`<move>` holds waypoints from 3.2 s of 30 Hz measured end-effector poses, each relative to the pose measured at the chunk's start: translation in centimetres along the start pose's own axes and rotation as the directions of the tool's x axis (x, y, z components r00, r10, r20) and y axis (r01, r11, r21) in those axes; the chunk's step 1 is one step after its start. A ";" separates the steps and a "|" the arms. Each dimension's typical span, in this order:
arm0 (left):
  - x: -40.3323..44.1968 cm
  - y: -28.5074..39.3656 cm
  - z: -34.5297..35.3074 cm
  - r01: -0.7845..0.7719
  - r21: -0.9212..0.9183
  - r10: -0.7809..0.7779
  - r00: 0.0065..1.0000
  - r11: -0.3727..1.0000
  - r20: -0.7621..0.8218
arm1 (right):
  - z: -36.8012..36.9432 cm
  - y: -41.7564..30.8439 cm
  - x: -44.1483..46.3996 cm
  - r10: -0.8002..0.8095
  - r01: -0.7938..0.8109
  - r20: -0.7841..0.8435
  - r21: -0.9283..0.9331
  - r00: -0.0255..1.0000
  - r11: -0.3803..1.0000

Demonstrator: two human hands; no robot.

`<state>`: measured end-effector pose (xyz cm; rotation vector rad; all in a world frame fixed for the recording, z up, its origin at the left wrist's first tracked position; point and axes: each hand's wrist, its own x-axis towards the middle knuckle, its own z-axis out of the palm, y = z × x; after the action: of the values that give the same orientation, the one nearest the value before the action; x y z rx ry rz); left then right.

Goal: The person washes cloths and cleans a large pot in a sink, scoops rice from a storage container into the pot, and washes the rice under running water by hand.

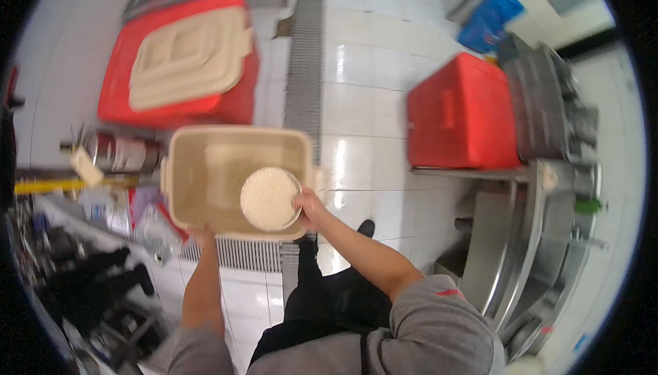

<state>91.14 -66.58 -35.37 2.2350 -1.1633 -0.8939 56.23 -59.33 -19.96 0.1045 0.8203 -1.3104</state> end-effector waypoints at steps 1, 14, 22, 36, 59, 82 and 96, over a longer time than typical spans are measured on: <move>0.9 -1.9 -0.7 -0.064 -0.059 0.067 0.996 0.996 0.051 | -0.3 -2.1 -3.2 -0.059 0.060 -0.025 0.044 0.998 0.997; -14.2 7.2 -1.5 -0.482 0.617 0.206 0.861 0.623 0.465 | -15.5 -25.4 -50.4 -0.640 0.844 -0.712 -0.126 0.289 0.521; -19.4 12.0 -0.2 -0.567 0.609 0.243 0.810 0.555 0.534 | -24.8 -32.1 -63.6 -0.888 -0.784 0.180 -0.565 -0.423 0.258; -16.7 8.1 -6.3 -0.506 0.680 0.228 0.858 0.531 0.460 | -28.0 -34.8 -66.3 -0.528 0.339 -0.458 -0.888 -0.715 0.311; -4.3 7.9 2.8 0.069 -0.217 -0.149 0.914 0.974 -0.377 | -4.3 13.5 23.2 -0.818 -0.748 -0.420 -0.663 0.393 -0.019; -3.6 6.5 3.4 0.100 -0.057 -0.114 0.913 0.993 -0.391 | 0.0 9.4 16.4 0.129 -0.182 -0.177 -0.328 0.976 0.927; -7.6 0.6 -7.5 -0.197 0.415 0.140 0.976 0.888 0.164 | -5.3 -18.6 -28.1 -0.358 0.390 -0.193 0.166 0.913 0.906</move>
<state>92.92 -59.75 -27.32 2.3847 -1.7322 -0.7771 36.59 -39.41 -0.44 0.2218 0.8677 -1.7696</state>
